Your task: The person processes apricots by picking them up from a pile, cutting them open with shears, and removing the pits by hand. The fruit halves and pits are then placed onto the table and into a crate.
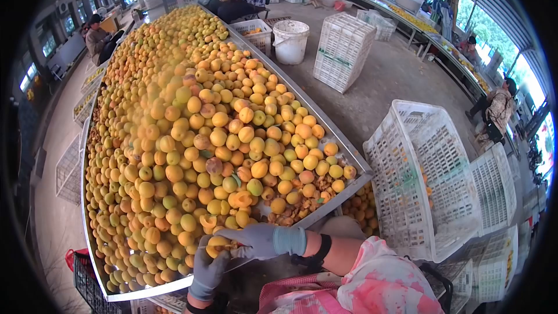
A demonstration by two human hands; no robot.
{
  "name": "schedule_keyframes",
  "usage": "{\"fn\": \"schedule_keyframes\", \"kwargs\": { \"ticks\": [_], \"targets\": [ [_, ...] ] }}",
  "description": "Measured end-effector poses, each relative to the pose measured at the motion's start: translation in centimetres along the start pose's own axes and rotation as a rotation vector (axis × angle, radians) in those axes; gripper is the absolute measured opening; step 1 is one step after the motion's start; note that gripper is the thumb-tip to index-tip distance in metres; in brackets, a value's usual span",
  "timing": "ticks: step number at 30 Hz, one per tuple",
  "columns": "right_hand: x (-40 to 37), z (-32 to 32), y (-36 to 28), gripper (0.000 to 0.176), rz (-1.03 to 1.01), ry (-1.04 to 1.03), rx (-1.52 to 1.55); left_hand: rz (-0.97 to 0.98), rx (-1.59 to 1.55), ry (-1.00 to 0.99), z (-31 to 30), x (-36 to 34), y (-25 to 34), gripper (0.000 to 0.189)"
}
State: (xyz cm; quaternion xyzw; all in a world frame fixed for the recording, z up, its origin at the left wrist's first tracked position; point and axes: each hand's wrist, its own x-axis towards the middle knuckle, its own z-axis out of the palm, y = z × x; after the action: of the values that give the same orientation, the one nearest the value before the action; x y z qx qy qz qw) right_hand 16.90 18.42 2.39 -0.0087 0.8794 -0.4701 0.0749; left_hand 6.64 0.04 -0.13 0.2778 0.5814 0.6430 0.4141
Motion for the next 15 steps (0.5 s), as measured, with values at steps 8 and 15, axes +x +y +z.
{"fn": "schedule_keyframes", "kwargs": {
  "ticks": [8,15],
  "targets": [
    [0.9,0.0,1.5,0.056,0.048,0.313,0.059,-0.048,-0.015,-0.236,1.9,0.0,0.3,0.042],
    [0.1,-1.9,1.8,0.045,0.148,0.247,-0.075,-0.102,-0.226,-0.002,0.3,0.9,0.0,0.048]
  ]
}}
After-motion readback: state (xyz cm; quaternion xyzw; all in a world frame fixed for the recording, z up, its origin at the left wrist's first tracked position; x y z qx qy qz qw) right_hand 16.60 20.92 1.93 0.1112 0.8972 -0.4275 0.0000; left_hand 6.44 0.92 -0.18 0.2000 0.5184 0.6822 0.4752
